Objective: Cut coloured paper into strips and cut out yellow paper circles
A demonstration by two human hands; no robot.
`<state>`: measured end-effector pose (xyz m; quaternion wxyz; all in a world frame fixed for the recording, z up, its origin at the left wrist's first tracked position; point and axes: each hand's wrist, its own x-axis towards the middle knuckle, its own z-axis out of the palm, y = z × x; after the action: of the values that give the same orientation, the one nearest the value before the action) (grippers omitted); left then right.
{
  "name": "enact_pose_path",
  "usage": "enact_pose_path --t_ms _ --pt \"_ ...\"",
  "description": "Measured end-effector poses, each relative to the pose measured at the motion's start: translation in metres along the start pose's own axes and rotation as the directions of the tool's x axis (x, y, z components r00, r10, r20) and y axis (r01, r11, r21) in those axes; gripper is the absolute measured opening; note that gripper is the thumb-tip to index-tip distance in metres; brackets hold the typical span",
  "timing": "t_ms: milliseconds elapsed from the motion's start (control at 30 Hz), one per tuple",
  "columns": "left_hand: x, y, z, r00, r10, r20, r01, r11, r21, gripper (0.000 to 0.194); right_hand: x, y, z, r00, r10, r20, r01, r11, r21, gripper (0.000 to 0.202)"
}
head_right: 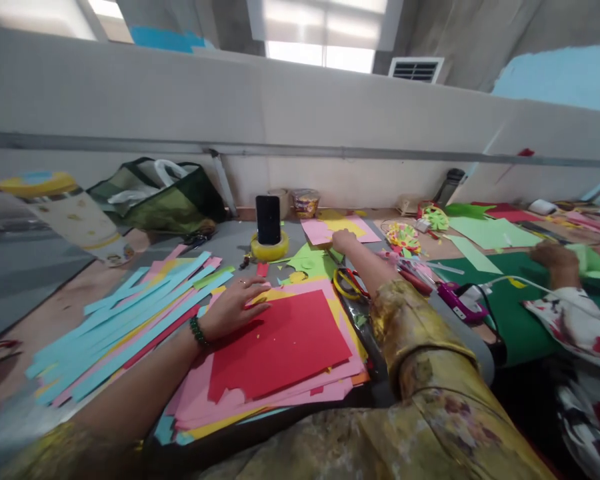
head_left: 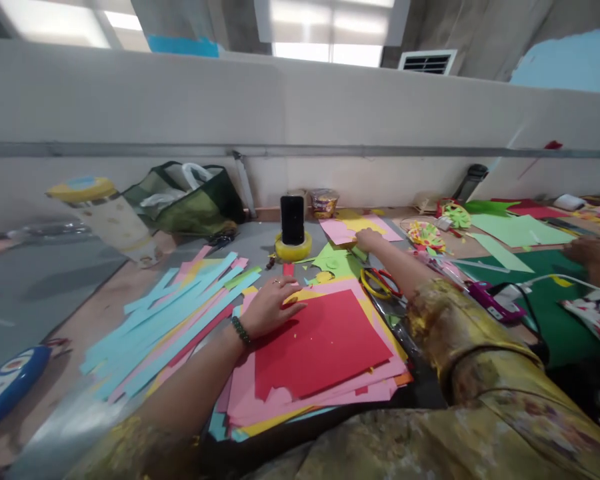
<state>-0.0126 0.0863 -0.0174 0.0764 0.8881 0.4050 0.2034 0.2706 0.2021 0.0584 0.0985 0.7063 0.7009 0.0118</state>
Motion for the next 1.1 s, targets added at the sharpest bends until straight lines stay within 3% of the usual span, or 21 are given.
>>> enact_pose_path --t_ms 133,300,467,633,733,800,867,933,1033,1100 --pt "0.0 -0.003 -0.002 0.999 -0.039 -0.004 0.039 0.999 -0.016 0.034 0.011 0.005 0.01 0.999 0.036 0.001 -0.036 0.999 0.025 0.037" --pt "0.001 0.001 -0.005 0.998 -0.047 0.047 0.047 0.999 -0.013 0.034 0.019 0.019 0.004 0.996 0.09 -0.007 -0.089 0.992 0.09 0.033" --pt "0.002 0.003 -0.006 0.998 -0.053 0.042 0.054 0.998 -0.027 0.034 0.016 0.032 -0.013 0.993 0.099 -0.067 -0.079 0.966 0.245 0.018" --pt "0.001 0.002 -0.008 0.993 -0.112 -0.028 0.11 0.993 -0.052 0.034 -0.001 0.037 -0.04 0.966 0.183 -0.184 -0.086 0.896 0.436 0.023" --pt "0.0 0.007 -0.008 0.983 -0.167 -0.073 0.148 0.965 -0.216 0.042 -0.02 0.029 -0.059 0.961 0.177 -0.214 -0.033 0.836 0.547 0.026" --pt "0.0 0.016 -0.009 0.981 -0.193 -0.033 0.162 0.891 -0.424 0.068 -0.038 0.013 -0.069 0.971 0.125 -0.205 0.031 0.782 0.623 0.025" --pt "0.001 0.029 -0.01 0.976 -0.213 0.053 0.199 0.756 -0.623 0.1 -0.06 -0.012 -0.072 0.984 0.029 -0.173 0.101 0.712 0.695 0.02" --pt "0.006 0.043 -0.01 0.954 -0.269 0.132 0.273 0.6 -0.752 0.115 -0.085 -0.043 -0.069 0.986 -0.1 -0.135 0.168 0.632 0.757 0.018" --pt "0.012 0.056 -0.01 0.905 -0.389 0.173 0.344 0.428 -0.836 0.095 -0.117 -0.084 -0.059 0.96 -0.264 -0.097 0.227 0.526 0.82 0.024" --pt "0.013 0.057 -0.009 0.886 -0.431 0.173 0.352 0.38 -0.856 0.067 -0.131 -0.099 -0.054 0.878 -0.468 -0.102 0.316 0.406 0.857 0.025"
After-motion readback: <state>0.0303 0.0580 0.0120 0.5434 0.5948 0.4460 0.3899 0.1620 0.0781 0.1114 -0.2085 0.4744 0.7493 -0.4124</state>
